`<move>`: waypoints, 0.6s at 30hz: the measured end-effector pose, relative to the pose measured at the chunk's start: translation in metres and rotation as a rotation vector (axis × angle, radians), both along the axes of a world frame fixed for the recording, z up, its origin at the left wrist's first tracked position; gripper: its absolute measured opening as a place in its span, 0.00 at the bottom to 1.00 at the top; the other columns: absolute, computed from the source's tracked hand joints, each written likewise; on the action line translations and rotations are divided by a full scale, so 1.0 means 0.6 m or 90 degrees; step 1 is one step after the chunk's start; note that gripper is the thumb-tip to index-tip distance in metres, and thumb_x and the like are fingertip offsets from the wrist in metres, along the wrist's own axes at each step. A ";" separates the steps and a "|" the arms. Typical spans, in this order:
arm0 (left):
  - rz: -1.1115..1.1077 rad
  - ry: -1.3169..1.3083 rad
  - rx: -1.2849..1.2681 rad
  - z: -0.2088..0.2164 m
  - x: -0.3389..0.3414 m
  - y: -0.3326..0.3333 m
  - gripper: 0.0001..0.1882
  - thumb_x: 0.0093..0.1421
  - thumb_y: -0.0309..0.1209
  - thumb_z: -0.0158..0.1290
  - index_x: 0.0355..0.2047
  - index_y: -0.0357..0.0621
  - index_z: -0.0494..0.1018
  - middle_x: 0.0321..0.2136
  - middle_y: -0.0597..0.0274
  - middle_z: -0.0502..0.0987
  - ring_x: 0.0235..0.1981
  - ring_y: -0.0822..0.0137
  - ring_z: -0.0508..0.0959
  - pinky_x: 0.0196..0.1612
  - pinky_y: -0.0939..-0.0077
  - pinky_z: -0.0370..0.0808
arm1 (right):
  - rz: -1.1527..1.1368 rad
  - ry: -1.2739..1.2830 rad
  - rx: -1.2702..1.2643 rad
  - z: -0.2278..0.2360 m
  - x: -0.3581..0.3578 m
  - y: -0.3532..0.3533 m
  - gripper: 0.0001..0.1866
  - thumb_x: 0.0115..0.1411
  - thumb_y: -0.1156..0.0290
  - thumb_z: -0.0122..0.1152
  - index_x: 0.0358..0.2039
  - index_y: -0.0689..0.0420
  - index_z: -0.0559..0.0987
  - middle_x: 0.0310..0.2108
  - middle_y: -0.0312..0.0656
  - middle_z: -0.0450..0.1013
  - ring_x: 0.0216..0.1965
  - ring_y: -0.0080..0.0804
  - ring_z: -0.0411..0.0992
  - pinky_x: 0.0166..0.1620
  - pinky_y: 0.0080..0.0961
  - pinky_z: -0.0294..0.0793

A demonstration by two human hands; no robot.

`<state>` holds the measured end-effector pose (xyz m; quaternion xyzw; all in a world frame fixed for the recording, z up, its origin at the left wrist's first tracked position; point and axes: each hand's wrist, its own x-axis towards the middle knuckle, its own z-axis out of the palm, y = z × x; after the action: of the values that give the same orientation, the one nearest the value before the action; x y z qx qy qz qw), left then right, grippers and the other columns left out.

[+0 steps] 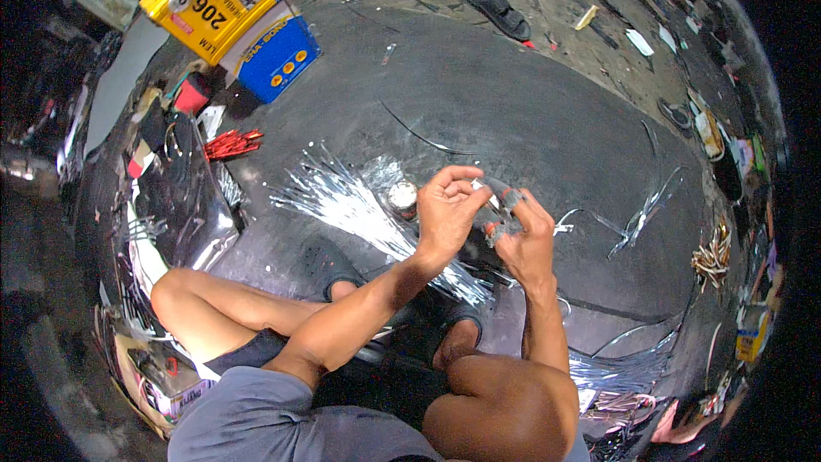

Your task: The person sits on the floor and repeatedly strips the insulation from thin wires using a handheld tool. They pick up individual wires, scrape the surface, and place the stripped pieces into a growing pile.

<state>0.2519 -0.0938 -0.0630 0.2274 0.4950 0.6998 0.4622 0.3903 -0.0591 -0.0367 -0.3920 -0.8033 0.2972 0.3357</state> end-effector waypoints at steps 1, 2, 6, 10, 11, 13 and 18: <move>-0.013 -0.008 -0.024 -0.002 0.000 -0.003 0.09 0.56 0.20 0.58 0.38 0.36 0.76 0.25 0.67 0.79 0.25 0.80 0.76 0.28 0.86 0.70 | -0.015 0.014 0.008 0.002 -0.003 -0.006 0.18 0.41 0.75 0.69 0.35 0.64 0.77 0.31 0.49 0.72 0.31 0.47 0.74 0.34 0.36 0.72; -0.016 -0.015 -0.047 -0.004 0.000 -0.007 0.08 0.56 0.20 0.58 0.37 0.37 0.75 0.25 0.67 0.78 0.25 0.80 0.76 0.27 0.86 0.69 | -0.032 0.029 0.016 0.002 -0.005 -0.011 0.16 0.41 0.75 0.69 0.32 0.65 0.77 0.27 0.48 0.71 0.28 0.45 0.73 0.31 0.35 0.70; -0.032 -0.062 -0.142 -0.009 0.001 -0.019 0.07 0.54 0.22 0.60 0.33 0.38 0.74 0.25 0.67 0.79 0.26 0.80 0.76 0.30 0.84 0.70 | -0.016 -0.006 0.099 -0.004 -0.004 -0.020 0.16 0.39 0.76 0.69 0.31 0.64 0.77 0.25 0.46 0.71 0.25 0.42 0.72 0.28 0.34 0.69; -0.033 -0.090 -0.120 -0.011 0.005 -0.028 0.07 0.55 0.23 0.59 0.35 0.38 0.75 0.26 0.67 0.79 0.26 0.78 0.76 0.32 0.85 0.70 | -0.030 -0.019 0.046 -0.009 -0.003 -0.028 0.18 0.39 0.76 0.71 0.34 0.62 0.79 0.28 0.49 0.74 0.30 0.48 0.75 0.31 0.37 0.73; -0.035 -0.096 -0.094 -0.011 0.005 -0.031 0.07 0.56 0.24 0.59 0.36 0.38 0.76 0.26 0.66 0.79 0.26 0.78 0.76 0.32 0.84 0.71 | -0.034 -0.009 0.054 -0.008 -0.003 -0.031 0.17 0.40 0.76 0.70 0.33 0.62 0.79 0.28 0.49 0.74 0.29 0.48 0.75 0.31 0.36 0.73; -0.050 -0.114 -0.055 -0.009 0.003 -0.037 0.09 0.57 0.25 0.58 0.38 0.37 0.76 0.26 0.66 0.79 0.25 0.77 0.76 0.32 0.83 0.72 | -0.042 0.009 0.064 -0.004 -0.005 -0.034 0.16 0.40 0.76 0.70 0.32 0.63 0.78 0.27 0.49 0.74 0.28 0.47 0.75 0.30 0.35 0.72; -0.084 -0.289 -0.030 0.008 0.002 -0.055 0.08 0.60 0.26 0.58 0.40 0.39 0.77 0.29 0.66 0.79 0.29 0.75 0.76 0.33 0.81 0.73 | -0.060 0.076 0.104 0.014 -0.016 -0.044 0.14 0.40 0.75 0.71 0.29 0.63 0.78 0.27 0.48 0.74 0.25 0.45 0.74 0.28 0.33 0.72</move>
<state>0.2533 -0.1269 -0.0579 0.0850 0.3787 0.6894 0.6117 0.3806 -0.0853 -0.0280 -0.3820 -0.7842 0.2376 0.4274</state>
